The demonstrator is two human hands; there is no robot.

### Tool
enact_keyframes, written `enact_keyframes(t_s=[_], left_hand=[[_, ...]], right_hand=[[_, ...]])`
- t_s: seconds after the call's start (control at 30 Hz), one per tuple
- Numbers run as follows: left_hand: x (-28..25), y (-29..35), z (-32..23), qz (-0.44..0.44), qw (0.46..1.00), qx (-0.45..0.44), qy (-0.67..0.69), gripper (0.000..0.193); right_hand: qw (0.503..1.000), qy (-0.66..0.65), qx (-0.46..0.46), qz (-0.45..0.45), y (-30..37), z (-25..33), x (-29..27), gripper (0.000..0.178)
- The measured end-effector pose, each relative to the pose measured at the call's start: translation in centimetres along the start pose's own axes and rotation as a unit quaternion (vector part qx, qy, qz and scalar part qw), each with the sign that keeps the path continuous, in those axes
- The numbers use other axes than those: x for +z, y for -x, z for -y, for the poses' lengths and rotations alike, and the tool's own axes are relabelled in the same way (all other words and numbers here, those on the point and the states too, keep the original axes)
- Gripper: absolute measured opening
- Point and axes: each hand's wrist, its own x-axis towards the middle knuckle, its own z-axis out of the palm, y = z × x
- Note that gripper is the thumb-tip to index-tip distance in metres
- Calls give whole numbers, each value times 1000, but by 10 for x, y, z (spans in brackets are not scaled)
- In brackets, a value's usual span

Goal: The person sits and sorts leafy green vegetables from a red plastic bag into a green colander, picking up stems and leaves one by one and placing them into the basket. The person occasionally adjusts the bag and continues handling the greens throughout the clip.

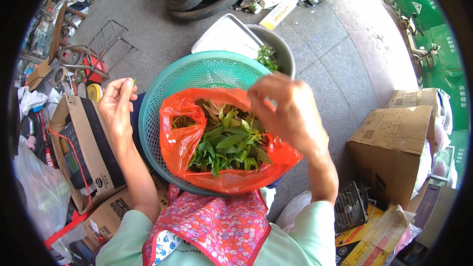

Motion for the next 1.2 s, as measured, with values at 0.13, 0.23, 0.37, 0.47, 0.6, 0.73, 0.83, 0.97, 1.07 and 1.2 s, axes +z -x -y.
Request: enact_keyframes(t_s=[0.13,0.23,0.37,0.47,0.6,0.73,0.83,0.97,1.07,1.2], left_hand=[[4,-32,36,45,999,-1,12,16],[5,-40,41,96,995,17,12,15],[5,-20,12,70,995,66,8,15],[-2,-32,13,28,992,111,-49,14],[-4,-58,37,137,986,10,-92,9],[-1,-50,47,150,955,86,-241,17],[-1,-37,32,128,943,113,-286,19],[6,10,-23,54,980,130,-140,13],[16,58,-70,216,948,222,-73,21],[32,93,-80,383,859,340,-12,33]], right_hand=[[971,159,64,167,53,12,25,11],[961,197,113,156,66,1,39,14],[984,114,111,81,71,-11,44,8],[992,51,104,60,70,-6,35,13],[973,-99,175,110,60,20,4,14],[864,-449,227,-10,60,30,-3,14],[785,-575,226,-47,57,26,-3,10],[677,-672,293,-63,60,18,20,12],[630,-712,302,-72,61,16,32,12],[622,-720,305,-51,65,19,47,17]])
